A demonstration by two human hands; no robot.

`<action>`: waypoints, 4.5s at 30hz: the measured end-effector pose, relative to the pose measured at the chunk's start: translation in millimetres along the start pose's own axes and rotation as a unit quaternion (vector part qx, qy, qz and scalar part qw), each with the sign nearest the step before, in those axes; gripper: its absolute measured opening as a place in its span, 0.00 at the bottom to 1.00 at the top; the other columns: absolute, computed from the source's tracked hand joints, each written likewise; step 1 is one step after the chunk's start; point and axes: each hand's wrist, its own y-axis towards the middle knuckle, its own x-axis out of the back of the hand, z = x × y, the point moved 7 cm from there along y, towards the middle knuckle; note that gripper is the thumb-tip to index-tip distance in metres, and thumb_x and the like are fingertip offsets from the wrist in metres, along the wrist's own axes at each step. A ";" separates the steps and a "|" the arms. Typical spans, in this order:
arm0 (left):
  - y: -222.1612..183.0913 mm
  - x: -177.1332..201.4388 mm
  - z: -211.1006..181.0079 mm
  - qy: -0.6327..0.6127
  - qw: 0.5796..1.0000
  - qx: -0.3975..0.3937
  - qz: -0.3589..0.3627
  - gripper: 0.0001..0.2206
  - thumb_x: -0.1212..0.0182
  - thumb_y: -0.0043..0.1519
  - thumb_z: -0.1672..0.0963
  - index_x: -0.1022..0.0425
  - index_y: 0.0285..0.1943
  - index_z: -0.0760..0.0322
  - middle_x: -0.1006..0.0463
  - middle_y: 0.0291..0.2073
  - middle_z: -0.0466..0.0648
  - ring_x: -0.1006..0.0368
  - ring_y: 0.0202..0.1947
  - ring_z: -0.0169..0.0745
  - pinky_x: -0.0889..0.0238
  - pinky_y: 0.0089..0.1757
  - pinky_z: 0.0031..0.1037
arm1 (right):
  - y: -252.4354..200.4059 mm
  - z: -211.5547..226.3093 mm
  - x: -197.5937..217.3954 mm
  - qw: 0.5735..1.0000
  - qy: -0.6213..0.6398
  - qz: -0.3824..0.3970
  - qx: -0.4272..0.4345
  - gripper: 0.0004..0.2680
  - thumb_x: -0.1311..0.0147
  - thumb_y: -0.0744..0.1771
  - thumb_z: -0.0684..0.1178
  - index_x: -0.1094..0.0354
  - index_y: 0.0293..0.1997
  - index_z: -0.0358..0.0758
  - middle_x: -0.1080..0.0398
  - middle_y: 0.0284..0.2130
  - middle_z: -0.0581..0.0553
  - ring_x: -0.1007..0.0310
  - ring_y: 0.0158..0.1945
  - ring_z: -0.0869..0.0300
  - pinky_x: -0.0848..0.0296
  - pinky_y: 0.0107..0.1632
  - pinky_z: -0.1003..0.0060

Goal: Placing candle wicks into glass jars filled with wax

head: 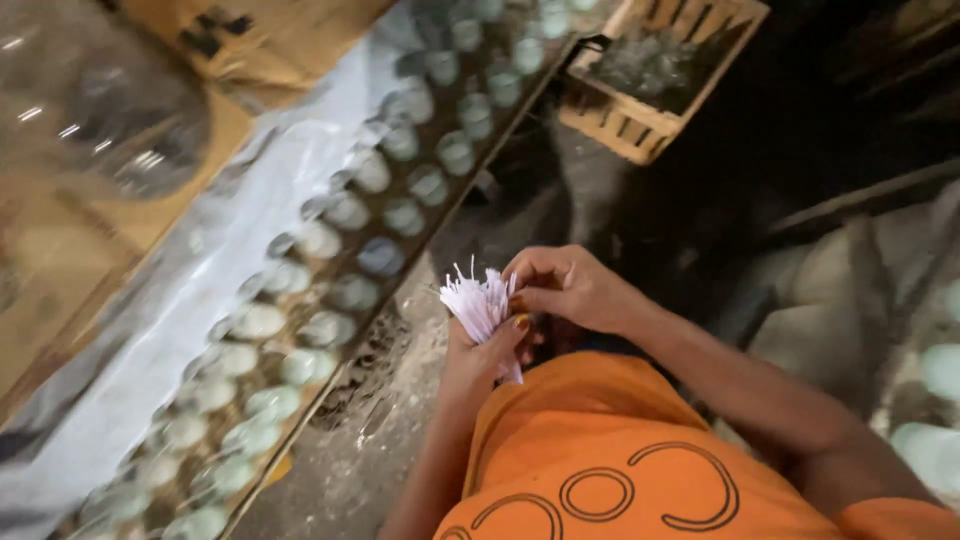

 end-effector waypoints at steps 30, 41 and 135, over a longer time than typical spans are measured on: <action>428.8 -130.1 -22.9 0.012 0.997 0.001 0.082 0.02 0.39 0.59 0.65 0.23 0.34 0.78 0.23 0.19 0.61 0.25 0.18 0.43 0.28 0.22 0.34 | 217.8 62.7 360.9 0.977 -0.070 -0.203 -0.010 0.03 0.36 0.65 0.40 0.21 0.39 0.38 0.24 0.27 0.50 0.31 0.31 0.68 0.28 0.40 0.69; 527.5 -117.6 -57.5 0.123 0.991 -0.056 -0.017 0.12 0.36 0.59 0.63 0.25 0.21 0.72 0.26 0.10 0.55 0.30 0.09 0.38 0.33 0.17 0.27 | 341.3 96.1 457.2 0.990 -0.117 -0.078 0.007 0.06 0.40 0.63 0.33 0.20 0.38 0.37 0.21 0.30 0.45 0.25 0.36 0.63 0.23 0.46 0.62; 684.5 -156.1 -66.3 0.109 0.905 -0.025 -0.410 0.10 0.45 0.58 0.62 0.16 0.40 0.66 0.19 0.25 0.50 0.27 0.24 0.33 0.31 0.29 0.22 | 511.9 121.5 655.7 0.992 0.005 -0.064 0.109 0.04 0.40 0.68 0.38 0.29 0.35 0.28 0.26 0.34 0.34 0.23 0.38 0.54 0.21 0.47 0.58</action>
